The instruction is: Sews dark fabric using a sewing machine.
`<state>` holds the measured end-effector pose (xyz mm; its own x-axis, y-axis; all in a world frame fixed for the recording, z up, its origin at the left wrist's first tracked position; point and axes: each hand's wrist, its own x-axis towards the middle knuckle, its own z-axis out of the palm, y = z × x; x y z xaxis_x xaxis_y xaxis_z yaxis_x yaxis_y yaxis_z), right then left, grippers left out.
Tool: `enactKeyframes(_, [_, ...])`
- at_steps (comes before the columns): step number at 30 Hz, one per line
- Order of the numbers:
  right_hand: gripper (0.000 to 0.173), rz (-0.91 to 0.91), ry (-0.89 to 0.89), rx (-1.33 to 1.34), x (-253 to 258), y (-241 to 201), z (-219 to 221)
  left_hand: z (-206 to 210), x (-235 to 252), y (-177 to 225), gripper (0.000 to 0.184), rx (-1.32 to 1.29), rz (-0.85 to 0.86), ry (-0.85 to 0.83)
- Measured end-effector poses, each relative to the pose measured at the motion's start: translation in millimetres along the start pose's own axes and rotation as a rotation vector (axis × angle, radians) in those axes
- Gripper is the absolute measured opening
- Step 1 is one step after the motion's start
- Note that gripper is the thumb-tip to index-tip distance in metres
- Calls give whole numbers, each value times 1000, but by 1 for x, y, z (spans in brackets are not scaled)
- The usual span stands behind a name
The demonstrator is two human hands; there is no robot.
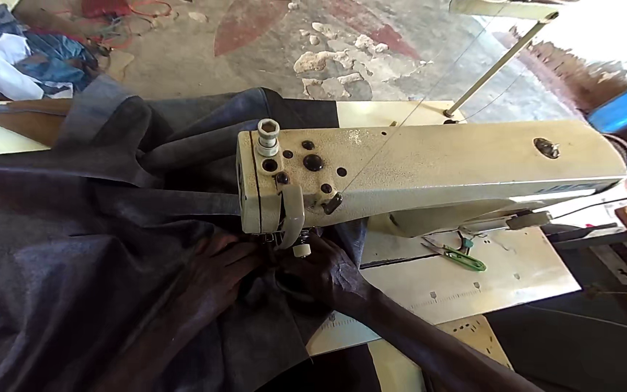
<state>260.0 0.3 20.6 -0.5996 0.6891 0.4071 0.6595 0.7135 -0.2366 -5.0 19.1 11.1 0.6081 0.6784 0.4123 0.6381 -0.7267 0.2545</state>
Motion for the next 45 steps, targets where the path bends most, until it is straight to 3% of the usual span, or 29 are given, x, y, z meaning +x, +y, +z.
enactKeyframes(10, [18, 75, 3, -12, 0, -9, 2, -8, 9, -13, 28, -30, 26, -43])
enactKeyframes(14, [31, 160, -73, -49, -14, -25, 1, -13, -14, -7, 40, -22, 10, -136])
enactKeyframes(20, [35, 244, -184, -110, -28, -49, -6, -29, -47, -18, 50, -74, 22, -181])
enactKeyframes(24, [44, 261, -303, -20, -27, -55, -22, -47, -44, 27, 57, -58, -15, -188])
enactKeyframes(28, [62, 220, -388, 154, -42, -51, -41, -31, -65, 85, 64, -141, 42, -210])
enactKeyframes(30, [70, 183, -417, 202, -57, -51, -46, -14, -85, 99, 56, -84, 45, -241])
enactKeyframes(32, [69, 156, -428, 209, -71, -53, -45, -2, -99, 99, 35, -53, 39, -160])
enactKeyframes(34, [54, 135, -327, 205, -83, -59, -35, -4, -98, 95, 24, -102, 49, -18])
enactKeyframes(37, [33, 102, -10, 206, -88, -71, -20, -27, -76, 99, 23, -193, 61, 122])
enactKeyframes(41, [20, 139, 391, 254, -45, -84, -34, -68, -36, 110, 22, -183, -1, 293])
enactKeyframes(45, [14, 61, 493, 225, 0, -81, -61, -95, -12, 105, 21, -97, -177, 450])
